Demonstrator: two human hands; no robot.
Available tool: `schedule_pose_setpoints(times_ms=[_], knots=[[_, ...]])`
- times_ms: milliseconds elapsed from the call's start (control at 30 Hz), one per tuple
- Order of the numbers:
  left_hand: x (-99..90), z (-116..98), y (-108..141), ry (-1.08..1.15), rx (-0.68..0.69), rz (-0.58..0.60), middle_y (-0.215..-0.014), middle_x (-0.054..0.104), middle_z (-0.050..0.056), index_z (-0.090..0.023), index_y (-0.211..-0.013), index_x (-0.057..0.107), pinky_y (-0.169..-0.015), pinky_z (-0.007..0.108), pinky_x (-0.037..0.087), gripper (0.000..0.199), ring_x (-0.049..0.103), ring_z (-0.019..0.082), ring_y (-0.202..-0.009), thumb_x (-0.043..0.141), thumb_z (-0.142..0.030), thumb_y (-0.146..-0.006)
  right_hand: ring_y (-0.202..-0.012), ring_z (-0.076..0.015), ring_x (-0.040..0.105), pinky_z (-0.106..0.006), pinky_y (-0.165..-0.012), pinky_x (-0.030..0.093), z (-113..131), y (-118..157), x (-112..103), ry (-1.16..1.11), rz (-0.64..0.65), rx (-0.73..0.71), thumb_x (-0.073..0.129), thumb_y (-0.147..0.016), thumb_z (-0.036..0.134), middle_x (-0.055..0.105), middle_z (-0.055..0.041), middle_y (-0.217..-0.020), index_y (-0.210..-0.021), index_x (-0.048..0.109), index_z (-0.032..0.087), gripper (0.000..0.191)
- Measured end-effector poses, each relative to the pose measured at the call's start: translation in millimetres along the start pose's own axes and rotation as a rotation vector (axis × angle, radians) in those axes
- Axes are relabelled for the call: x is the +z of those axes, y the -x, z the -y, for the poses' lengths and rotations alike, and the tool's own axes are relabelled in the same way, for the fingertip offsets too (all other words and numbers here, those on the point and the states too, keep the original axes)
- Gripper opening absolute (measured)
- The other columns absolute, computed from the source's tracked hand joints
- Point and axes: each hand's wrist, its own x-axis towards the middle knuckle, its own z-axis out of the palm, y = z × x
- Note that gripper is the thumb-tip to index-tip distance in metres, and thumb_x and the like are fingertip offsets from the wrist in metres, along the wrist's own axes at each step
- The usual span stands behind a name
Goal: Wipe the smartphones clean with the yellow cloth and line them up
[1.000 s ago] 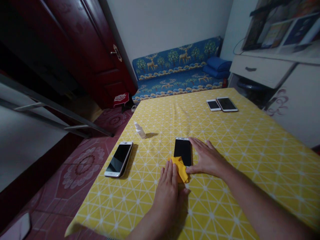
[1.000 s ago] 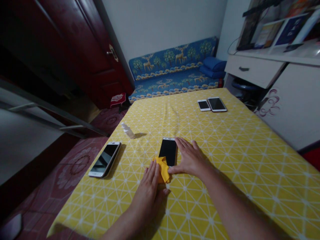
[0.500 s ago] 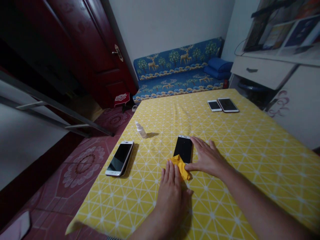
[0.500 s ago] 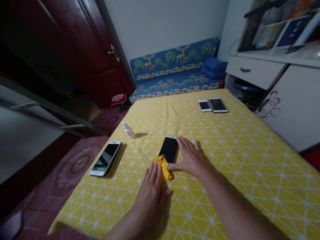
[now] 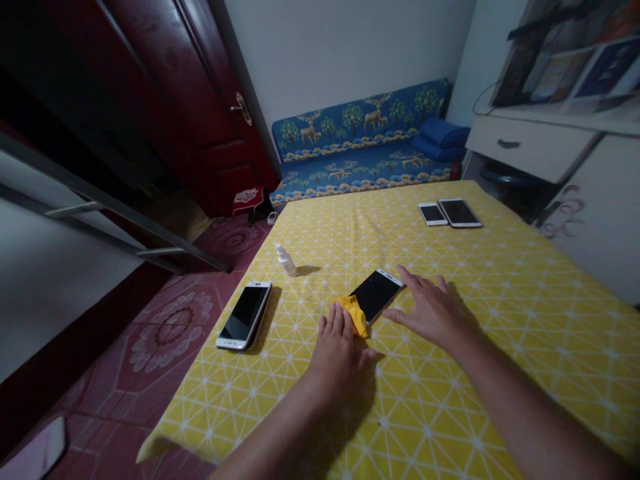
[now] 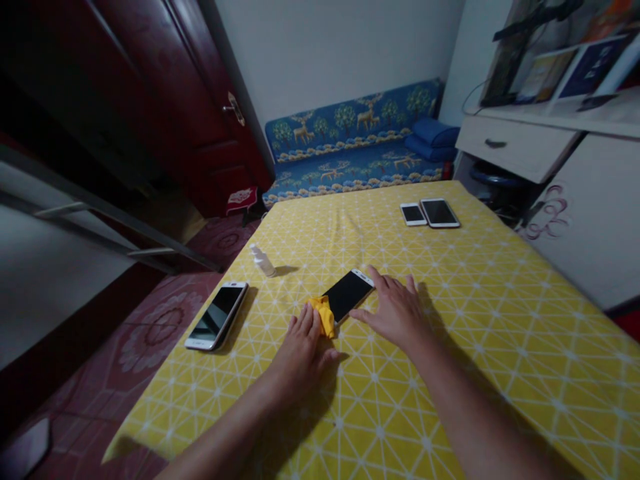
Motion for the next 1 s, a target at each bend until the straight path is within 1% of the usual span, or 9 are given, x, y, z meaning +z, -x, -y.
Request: schedule_pose_setpoints(times_ms=[167, 333, 433, 500, 567, 633, 733, 833, 1000], knots=[[-8.6, 13, -22, -0.003, 0.015, -0.031, -0.161, 0.027, 0.025, -0.013, -0.152, 0.031, -0.119, 0.068, 0.019, 0.074, 0.017, 0.041, -0.152, 0.056, -0.048, -0.092, -0.114, -0.0320, 0.065, -0.064, -0.117, 0.019, -15, -1, 9, 0.002, -0.065, 0.020, 0.062, -0.082, 0.051, 0.073, -0.0061, -0.118, -0.151, 0.033, 0.035, 0.076], [-22.3, 20, -46, -0.031, -0.026, -0.007, -0.161, 0.026, 0.026, -0.009, -0.151, 0.033, -0.120, 0.065, 0.017, 0.070, 0.015, 0.038, -0.153, 0.054, -0.044, -0.094, -0.103, -0.0293, 0.069, -0.060, -0.119, 0.019, -15, 1, 6, -0.020, -0.086, 0.037, 0.063, -0.083, 0.042, 0.075, -0.0006, -0.105, -0.141, 0.048, 0.038, 0.060], [-28.2, 26, -56, -0.031, -0.004, -0.012, -0.162, 0.026, 0.024, -0.011, -0.151, 0.034, -0.121, 0.063, 0.016, 0.069, 0.017, 0.035, -0.153, 0.054, -0.046, -0.095, -0.107, -0.0312, 0.067, -0.058, -0.114, 0.030, -12, 1, 2, -0.015, -0.092, 0.062, 0.065, -0.081, 0.042, 0.074, -0.0042, -0.112, -0.136, 0.055, 0.034, 0.057], [-29.7, 31, -58, -0.024, 0.023, -0.017, -0.162, 0.026, 0.022, -0.012, -0.151, 0.035, -0.121, 0.062, 0.015, 0.068, 0.018, 0.033, -0.153, 0.053, -0.046, -0.095, -0.115, -0.0336, 0.063, -0.054, -0.107, 0.039, -11, 0, 0, -0.012, -0.086, 0.067, 0.068, -0.079, 0.044, 0.068, -0.0090, -0.126, -0.137, 0.056, 0.029, 0.061], [-29.4, 35, -57, -0.017, 0.042, -0.029, -0.162, 0.027, 0.021, -0.013, -0.151, 0.036, -0.122, 0.060, 0.014, 0.067, 0.018, 0.032, -0.153, 0.053, -0.046, -0.096, -0.125, -0.0348, 0.057, -0.053, -0.106, 0.040, -11, -1, 0, -0.028, -0.073, 0.049, 0.068, -0.078, 0.046, 0.060, -0.0110, -0.140, -0.141, 0.052, 0.027, 0.068], [-28.2, 37, -56, -0.011, 0.049, -0.044, -0.162, 0.027, 0.020, -0.014, -0.152, 0.035, -0.123, 0.059, 0.014, 0.067, 0.019, 0.030, -0.153, 0.054, -0.046, -0.096, -0.130, -0.0345, 0.054, -0.055, -0.108, 0.037, -13, -3, 2, -0.052, -0.045, 0.020, 0.067, -0.080, 0.048, 0.056, -0.0113, -0.145, -0.145, 0.046, 0.026, 0.072], [-25.8, 38, -56, -0.012, 0.039, -0.050, -0.163, 0.026, 0.018, -0.015, -0.153, 0.034, -0.124, 0.056, 0.013, 0.069, 0.018, 0.028, -0.154, 0.054, -0.048, -0.096, -0.129, -0.0343, 0.054, -0.057, -0.107, 0.036, -17, -5, 5, -0.047, -0.004, 0.003, 0.065, -0.082, 0.047, 0.058, -0.0129, -0.143, -0.146, 0.044, 0.023, 0.071], [-24.2, 39, -60, -0.016, 0.026, -0.055, -0.164, 0.024, 0.016, -0.016, -0.154, 0.032, -0.125, 0.055, 0.012, 0.072, 0.018, 0.028, -0.154, 0.053, -0.051, -0.095, -0.125, -0.0342, 0.057, -0.055, -0.105, 0.038, -18, -6, 4, -0.012, -0.018, -0.014, 0.067, -0.081, 0.044, 0.061, -0.0136, -0.139, -0.144, 0.047, 0.021, 0.070], [-25.1, 41, -68, 0.032, 0.032, -0.078, -0.164, 0.027, 0.014, -0.019, -0.154, 0.033, -0.124, 0.057, 0.012, 0.069, 0.021, 0.028, -0.153, 0.054, -0.050, -0.095, -0.117, -0.0345, 0.060, -0.052, -0.101, 0.043, -16, -5, 4, -0.017, -0.031, -0.060, 0.073, -0.076, 0.047, 0.064, -0.0133, -0.131, -0.144, 0.049, 0.021, 0.076]])
